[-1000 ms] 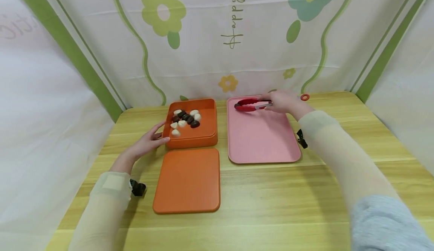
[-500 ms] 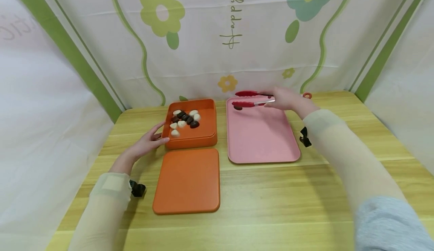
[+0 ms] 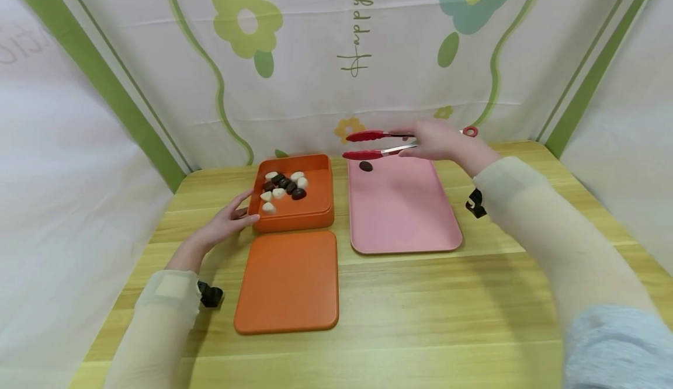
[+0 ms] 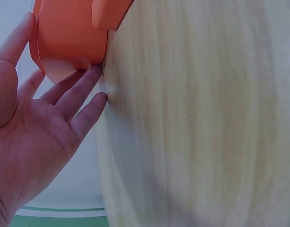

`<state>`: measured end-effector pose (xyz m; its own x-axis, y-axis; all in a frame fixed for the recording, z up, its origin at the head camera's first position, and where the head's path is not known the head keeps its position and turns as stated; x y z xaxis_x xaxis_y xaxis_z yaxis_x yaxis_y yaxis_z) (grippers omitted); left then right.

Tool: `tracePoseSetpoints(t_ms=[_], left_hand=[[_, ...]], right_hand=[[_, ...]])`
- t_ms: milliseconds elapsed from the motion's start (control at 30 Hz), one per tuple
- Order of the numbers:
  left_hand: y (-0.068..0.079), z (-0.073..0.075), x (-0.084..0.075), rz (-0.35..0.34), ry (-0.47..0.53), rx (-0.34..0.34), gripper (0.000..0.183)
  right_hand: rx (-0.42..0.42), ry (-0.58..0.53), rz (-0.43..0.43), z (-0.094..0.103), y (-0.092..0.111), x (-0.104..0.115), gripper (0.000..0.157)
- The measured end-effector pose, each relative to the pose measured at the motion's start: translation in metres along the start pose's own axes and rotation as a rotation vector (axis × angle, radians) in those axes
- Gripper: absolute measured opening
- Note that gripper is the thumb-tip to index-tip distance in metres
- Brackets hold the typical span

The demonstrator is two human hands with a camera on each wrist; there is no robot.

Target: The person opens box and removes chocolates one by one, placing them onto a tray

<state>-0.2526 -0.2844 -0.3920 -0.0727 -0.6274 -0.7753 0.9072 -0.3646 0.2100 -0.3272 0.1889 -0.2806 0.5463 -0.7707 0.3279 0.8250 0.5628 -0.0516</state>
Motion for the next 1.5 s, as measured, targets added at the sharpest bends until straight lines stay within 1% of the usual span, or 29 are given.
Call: tracePoseSetpoints(t_ms=[100, 200, 333, 467, 700, 967, 1267, 1400, 1500], left_hand=[[0.001, 0.001, 0.0, 0.0, 0.0, 0.002, 0.081], [0.001, 0.001, 0.0, 0.0, 0.0, 0.003, 0.08], [0.001, 0.001, 0.001, -0.002, 0.002, 0.004, 0.08], [0.0, 0.0, 0.001, 0.001, 0.01, 0.005, 0.08], [0.0, 0.0, 0.0, 0.004, 0.007, 0.01, 0.081], [0.0, 0.001, 0.002, 0.001, 0.009, 0.01, 0.08], [-0.001, 0.001, 0.004, -0.004, 0.008, 0.004, 0.08], [-0.001, 0.001, 0.004, 0.003, 0.0, 0.0, 0.08], [-0.001, 0.001, 0.003, 0.007, -0.004, -0.003, 0.08]], right_hand=[[0.03, -0.002, 0.009, 0.0, -0.003, 0.012, 0.056], [0.035, -0.039, 0.069, -0.003, -0.005, 0.025, 0.054], [0.041, -0.071, 0.172, -0.008, -0.01, 0.041, 0.051], [0.054, -0.056, 0.224, -0.013, -0.014, 0.055, 0.051], [0.088, 0.014, 0.21, -0.022, -0.023, 0.072, 0.051], [0.141, 0.055, 0.243, -0.039, -0.041, 0.09, 0.05], [0.167, 0.169, 0.181, -0.054, -0.056, 0.104, 0.05], [0.168, 0.192, 0.176, -0.06, -0.061, 0.107, 0.047], [0.175, 0.188, 0.17, -0.064, -0.063, 0.108, 0.047]])
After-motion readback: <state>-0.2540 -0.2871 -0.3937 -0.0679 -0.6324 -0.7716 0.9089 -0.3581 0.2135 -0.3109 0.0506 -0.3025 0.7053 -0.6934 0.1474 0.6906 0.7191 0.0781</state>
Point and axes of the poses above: each hand's wrist, its own y-axis away from the middle knuckle, its own z-axis out of the back of the hand, x = y × z, the point moved 2 cm from there along -y, towards the middle knuckle, and after that the axes turned 8 degrees about -y, right-handed, at the moved point
